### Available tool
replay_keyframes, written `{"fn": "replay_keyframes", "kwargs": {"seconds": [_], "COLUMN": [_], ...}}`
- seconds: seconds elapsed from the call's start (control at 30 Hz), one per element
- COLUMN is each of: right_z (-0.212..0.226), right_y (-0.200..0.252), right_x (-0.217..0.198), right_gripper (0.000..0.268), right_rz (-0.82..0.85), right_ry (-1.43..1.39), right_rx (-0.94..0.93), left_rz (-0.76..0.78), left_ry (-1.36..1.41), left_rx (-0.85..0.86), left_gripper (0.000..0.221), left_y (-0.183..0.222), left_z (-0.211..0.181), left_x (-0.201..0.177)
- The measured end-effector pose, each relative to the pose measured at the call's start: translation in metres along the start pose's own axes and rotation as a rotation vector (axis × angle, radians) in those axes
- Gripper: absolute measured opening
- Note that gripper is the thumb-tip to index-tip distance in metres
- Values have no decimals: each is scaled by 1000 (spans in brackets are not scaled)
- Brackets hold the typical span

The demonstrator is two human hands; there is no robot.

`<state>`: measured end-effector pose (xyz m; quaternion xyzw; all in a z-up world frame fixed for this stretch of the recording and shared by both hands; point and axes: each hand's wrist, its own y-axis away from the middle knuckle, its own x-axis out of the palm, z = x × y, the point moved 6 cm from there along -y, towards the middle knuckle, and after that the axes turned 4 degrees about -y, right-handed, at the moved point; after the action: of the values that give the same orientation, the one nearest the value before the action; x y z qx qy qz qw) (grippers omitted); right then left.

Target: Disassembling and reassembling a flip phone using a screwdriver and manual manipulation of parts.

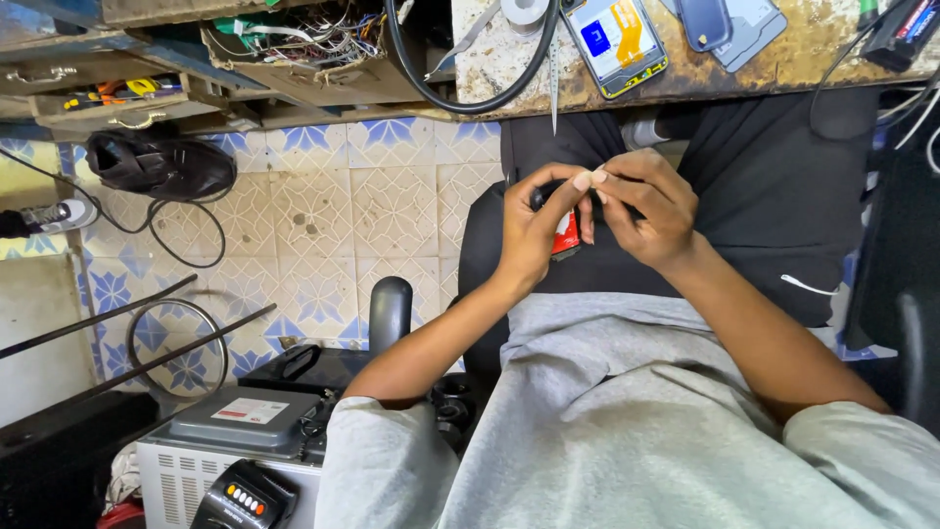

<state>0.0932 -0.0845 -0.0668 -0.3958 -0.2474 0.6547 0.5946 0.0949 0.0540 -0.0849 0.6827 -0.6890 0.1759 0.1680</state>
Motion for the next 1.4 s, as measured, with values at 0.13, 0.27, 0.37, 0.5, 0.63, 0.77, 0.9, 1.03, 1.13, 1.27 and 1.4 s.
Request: {"fn": "replay_keyframes", "kwargs": {"seconds": [0.13, 0.27, 0.37, 0.5, 0.63, 0.77, 0.9, 1.03, 1.13, 1.27, 1.4], "right_z": [4, 5, -18, -29, -38, -34, -15, -6, -6, -5, -5], "right_y": [-1, -3, 9, 22, 30, 23, 7, 8, 10, 9, 5], "right_x": [1, 1, -3, 5, 2, -3, -4, -3, -1, 2, 1], "right_gripper": [11, 16, 18, 14, 10, 7, 8, 3, 3, 5, 6], "right_rz": [29, 35, -95, -147, -144, -61, -18, 4, 41, 35, 49], "right_ry": [102, 43, -255, -399, -442, -284, -55, 69, 111, 124, 115], "right_rx": [-129, 8, 367, 551, 622, 554, 367, 241, 158, 79, 77], "left_rz": [-2, 0, -5, -7, -4, 15, 17, -1, -48, -89, -94], "left_ry": [0, -57, -156, -331, -373, -337, -287, -104, -21, 84, 102], "left_rx": [10, 64, 116, 168, 177, 142, 72, -67, -182, -283, -295], "left_gripper": [14, 12, 7, 4, 3, 4, 5, 8, 11, 16, 18], "left_y": [-4, -8, -10, -6, -5, -3, -3, -1, -1, -3, -3], "left_z": [4, 5, 1, -7, -7, -2, 5, 17, 20, 23, 21], "left_x": [-3, -7, -5, -3, -3, -2, -3, -6, -10, -12, -12]}}
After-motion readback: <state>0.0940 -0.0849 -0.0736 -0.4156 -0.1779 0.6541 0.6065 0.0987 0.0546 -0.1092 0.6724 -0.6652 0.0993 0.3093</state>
